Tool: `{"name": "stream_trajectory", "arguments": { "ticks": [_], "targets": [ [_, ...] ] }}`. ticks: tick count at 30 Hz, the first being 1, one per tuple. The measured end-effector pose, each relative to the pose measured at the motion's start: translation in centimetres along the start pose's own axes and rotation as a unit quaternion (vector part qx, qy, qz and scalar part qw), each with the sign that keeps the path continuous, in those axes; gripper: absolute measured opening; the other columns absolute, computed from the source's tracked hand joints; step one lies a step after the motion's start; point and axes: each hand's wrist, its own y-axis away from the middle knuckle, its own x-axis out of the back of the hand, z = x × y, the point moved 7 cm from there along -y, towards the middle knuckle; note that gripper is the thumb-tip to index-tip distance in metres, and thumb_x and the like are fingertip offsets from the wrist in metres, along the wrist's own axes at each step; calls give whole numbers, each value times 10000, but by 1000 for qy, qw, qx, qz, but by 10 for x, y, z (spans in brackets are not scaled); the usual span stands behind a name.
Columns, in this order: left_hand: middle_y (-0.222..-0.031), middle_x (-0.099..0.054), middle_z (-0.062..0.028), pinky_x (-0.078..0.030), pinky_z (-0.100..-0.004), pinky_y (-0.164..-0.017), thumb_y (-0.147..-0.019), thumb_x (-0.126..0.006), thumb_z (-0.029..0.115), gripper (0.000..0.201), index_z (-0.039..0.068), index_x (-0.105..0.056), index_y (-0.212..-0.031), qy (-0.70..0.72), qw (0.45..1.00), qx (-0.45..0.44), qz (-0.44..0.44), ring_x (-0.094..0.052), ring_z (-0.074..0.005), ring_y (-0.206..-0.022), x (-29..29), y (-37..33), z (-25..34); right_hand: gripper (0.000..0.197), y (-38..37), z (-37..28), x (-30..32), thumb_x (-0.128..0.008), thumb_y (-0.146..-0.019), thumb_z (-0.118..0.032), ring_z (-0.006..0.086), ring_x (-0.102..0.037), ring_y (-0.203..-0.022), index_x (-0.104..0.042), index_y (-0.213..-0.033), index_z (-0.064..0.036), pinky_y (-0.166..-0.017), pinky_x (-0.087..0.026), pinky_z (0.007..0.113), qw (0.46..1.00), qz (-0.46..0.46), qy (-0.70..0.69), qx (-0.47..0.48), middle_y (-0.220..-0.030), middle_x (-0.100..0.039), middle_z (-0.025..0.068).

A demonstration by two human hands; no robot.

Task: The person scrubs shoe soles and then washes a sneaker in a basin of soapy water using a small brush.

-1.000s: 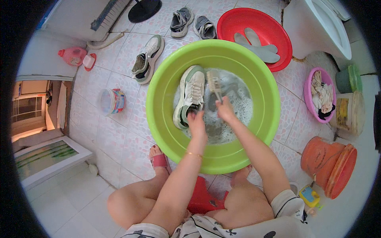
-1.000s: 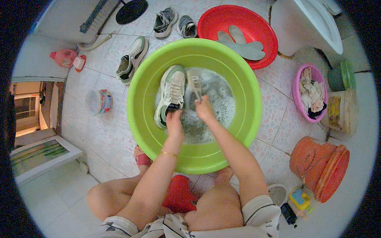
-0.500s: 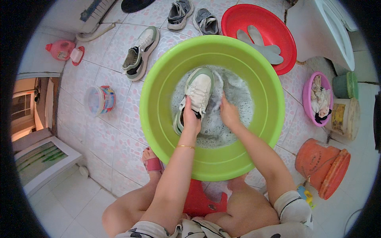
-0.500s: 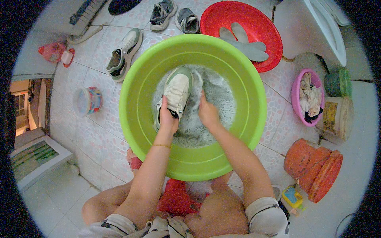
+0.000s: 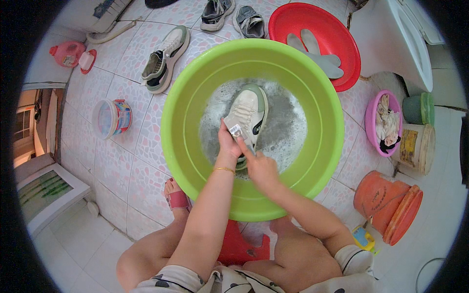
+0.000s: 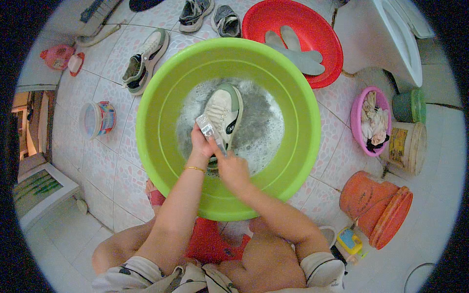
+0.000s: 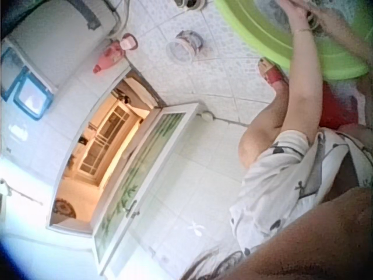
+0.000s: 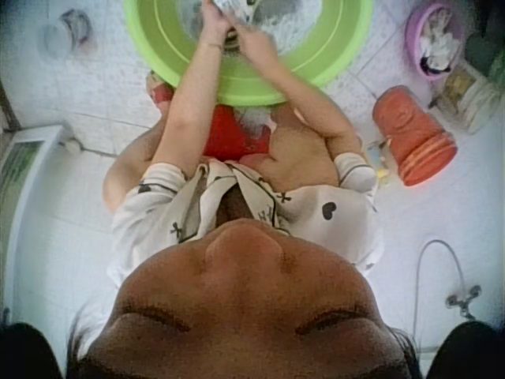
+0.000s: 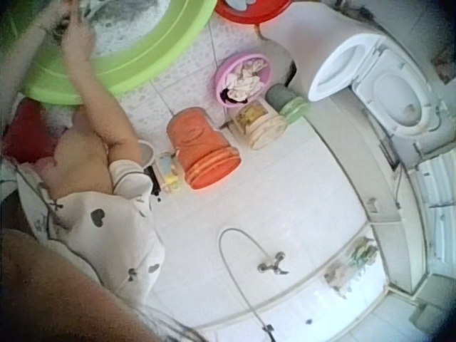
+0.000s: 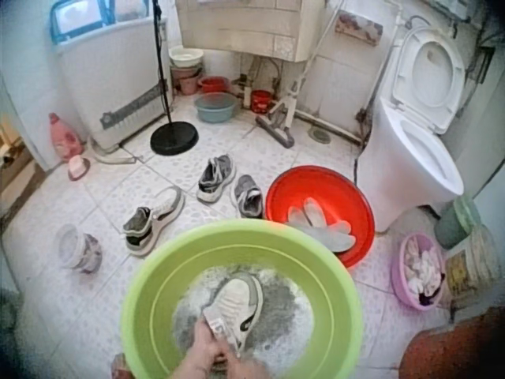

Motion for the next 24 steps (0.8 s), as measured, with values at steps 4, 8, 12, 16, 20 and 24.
{"name": "stream_trajectory", "arguments": {
  "ticks": [4,8,12,16,20,24],
  "targets": [
    [-1282,-439,-99,-274,-414,-1016,-925,-253,426,529,43,-400,-1259,-23,1000,19,8,-408,-273,-1173,-26,13,-30,663,-51,59,26,-487,-753,-50,308,-570,-495,-279,-1355,-237,-473,-467,423,996,88,27,-23,-588,-562,165],
    [-1270,-451,-87,-291,-400,-1002,-924,-247,448,547,45,-388,-1265,-82,997,2,-8,-422,-262,-1157,-39,16,-27,663,-41,50,25,-475,-749,-38,323,-569,-503,-276,-1354,-219,-477,-466,426,992,89,-74,-52,-583,-556,172],
    [-1248,-461,-103,-328,-389,-982,-911,-271,485,582,32,-391,-1256,-93,995,2,35,-432,-259,-1144,-45,21,-10,611,-2,16,19,-466,-757,-29,354,-556,-509,-322,-1331,-181,-478,-450,445,995,43,-91,-12,-585,-547,203],
    [-1241,-472,-72,-323,-385,-981,-905,-286,493,583,40,-398,-1254,-95,995,4,-41,-452,-236,-1116,-51,24,-27,605,-44,54,43,-460,-763,-31,357,-556,-517,-314,-1332,-175,-476,-446,446,995,73,-61,-37,-613,-558,205],
    [-1224,-483,-70,-328,-375,-971,-893,-292,523,605,47,-405,-1249,-144,989,17,30,-455,-234,-1108,-44,29,-20,600,-24,32,31,-480,-765,-30,348,-558,-529,-336,-1327,-184,-492,-452,442,986,77,-144,-27,-631,-569,186],
    [-1208,-489,-94,-341,-363,-961,-893,-237,547,634,50,-406,-1248,-143,990,-13,1,-450,-241,-1116,-49,28,-5,628,9,3,24,-489,-757,-23,349,-565,-518,-332,-1333,-219,-480,-456,446,997,20,-71,-6,-583,-544,193]
  ]
}}
